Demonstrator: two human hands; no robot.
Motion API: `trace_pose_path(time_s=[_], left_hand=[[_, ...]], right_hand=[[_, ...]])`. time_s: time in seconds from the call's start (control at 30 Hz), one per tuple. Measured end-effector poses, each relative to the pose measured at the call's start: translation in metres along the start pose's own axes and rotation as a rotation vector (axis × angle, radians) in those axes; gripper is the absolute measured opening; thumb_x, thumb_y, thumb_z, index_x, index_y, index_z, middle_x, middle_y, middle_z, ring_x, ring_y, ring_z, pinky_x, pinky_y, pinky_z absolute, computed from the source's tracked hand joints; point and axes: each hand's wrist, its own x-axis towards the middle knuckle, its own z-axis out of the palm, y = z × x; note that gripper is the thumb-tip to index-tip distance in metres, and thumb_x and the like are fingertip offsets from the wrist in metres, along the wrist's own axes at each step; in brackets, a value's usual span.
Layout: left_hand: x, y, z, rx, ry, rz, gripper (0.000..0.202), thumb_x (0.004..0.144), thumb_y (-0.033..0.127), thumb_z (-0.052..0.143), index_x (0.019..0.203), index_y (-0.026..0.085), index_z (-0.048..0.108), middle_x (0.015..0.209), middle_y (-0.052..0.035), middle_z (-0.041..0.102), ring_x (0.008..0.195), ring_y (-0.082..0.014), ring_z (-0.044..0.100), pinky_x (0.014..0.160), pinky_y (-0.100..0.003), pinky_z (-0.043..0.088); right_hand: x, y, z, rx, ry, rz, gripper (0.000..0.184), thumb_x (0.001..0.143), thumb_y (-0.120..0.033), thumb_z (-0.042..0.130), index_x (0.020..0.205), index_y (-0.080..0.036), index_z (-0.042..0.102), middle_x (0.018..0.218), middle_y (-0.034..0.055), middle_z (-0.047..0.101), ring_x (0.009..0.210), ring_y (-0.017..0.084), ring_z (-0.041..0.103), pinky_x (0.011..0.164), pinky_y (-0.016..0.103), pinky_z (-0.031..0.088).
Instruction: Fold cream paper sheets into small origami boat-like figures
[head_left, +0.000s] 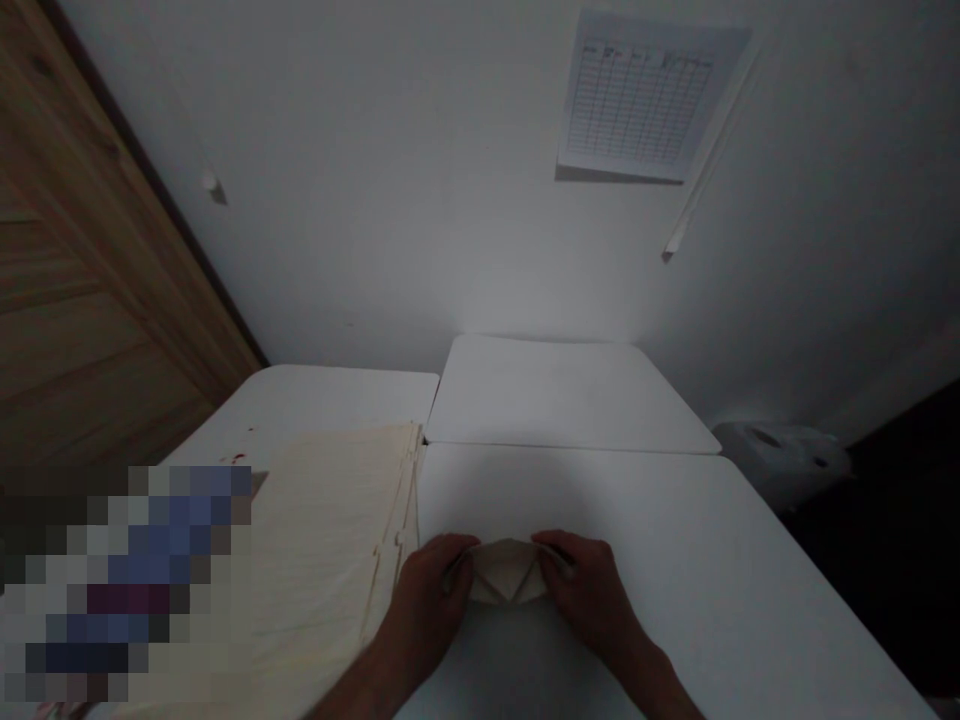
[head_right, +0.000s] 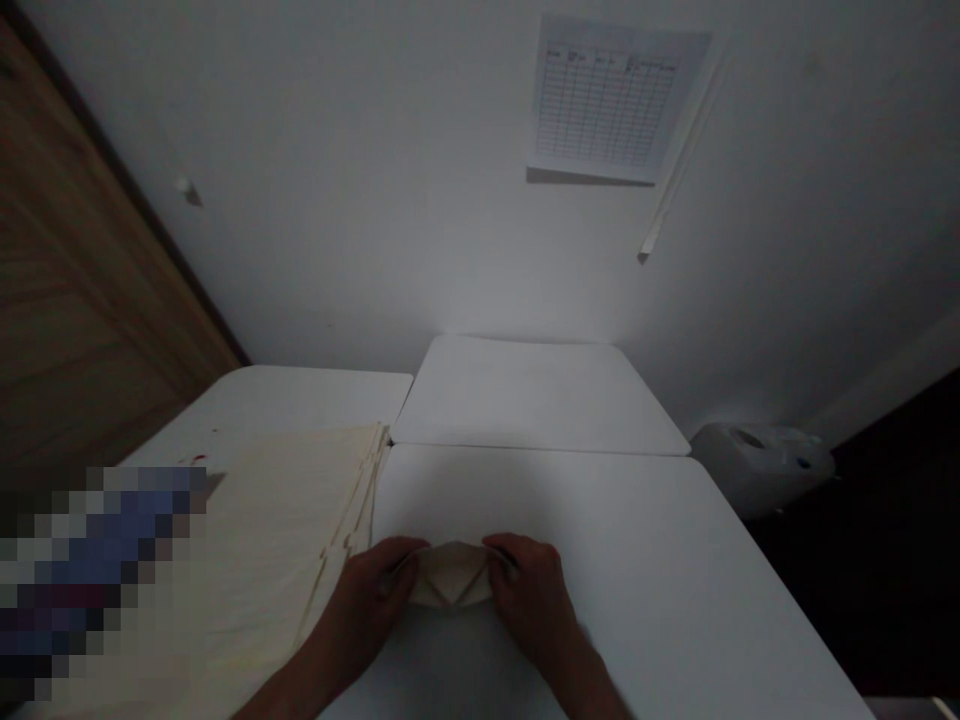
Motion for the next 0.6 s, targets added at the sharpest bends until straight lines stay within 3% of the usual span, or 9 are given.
trace_pose_path(time_s=[0.17, 0.33, 0.43, 0.6], left_hand=[[-0.0009, -0.0022, 0.0031, 0.038, 0.013, 0.050, 0.022, 0.084, 0.013, 0.047, 0.092, 0.019, 0.067, 0.086, -0.0057, 0.070, 0.078, -0.0190, 0.067, 0.072, -0.031, 0.054], [-0.0007, -0.0038, 0.0053, 0.109, -0.010, 0.118, 0.024, 0.081, 0.007, 0.045, 0.088, 0.019, 0.065, 0.082, -0.0050, 0.068, 0.076, -0.0193, 0.066, 0.068, -0.031, 0.054], [0.0009, -0.0016, 0.0053, 0.189, -0.070, 0.147, 0.024, 0.078, 0.004, 0.047, 0.086, 0.018, 0.064, 0.081, -0.0047, 0.066, 0.076, -0.0195, 0.063, 0.068, -0.032, 0.053], [0.0054, 0.0042, 0.0038, 0.342, -0.240, 0.086, 0.021, 0.078, 0.001, 0.050, 0.078, 0.017, 0.063, 0.081, -0.0039, 0.064, 0.081, -0.0189, 0.059, 0.072, -0.029, 0.049]], right_hand=[[0.0014, -0.0011, -0.0001, -0.037, -0.046, 0.020, 0.022, 0.080, -0.014, 0.055, 0.095, -0.020, 0.070, 0.090, 0.0050, 0.072, 0.081, 0.021, 0.067, 0.078, 0.033, 0.051], [0.0031, -0.0027, -0.0003, -0.162, -0.118, -0.084, 0.029, 0.078, -0.003, 0.053, 0.098, -0.018, 0.068, 0.090, 0.0053, 0.071, 0.083, 0.020, 0.064, 0.079, 0.031, 0.049], [0.0051, -0.0069, -0.0031, -0.269, -0.187, -0.150, 0.031, 0.079, 0.001, 0.051, 0.098, -0.018, 0.067, 0.089, 0.0050, 0.070, 0.083, 0.020, 0.062, 0.077, 0.029, 0.048], [0.0092, -0.0088, -0.0062, -0.400, -0.264, -0.250, 0.021, 0.082, -0.001, 0.057, 0.092, -0.019, 0.063, 0.083, 0.0021, 0.066, 0.082, 0.018, 0.058, 0.073, 0.027, 0.045]])
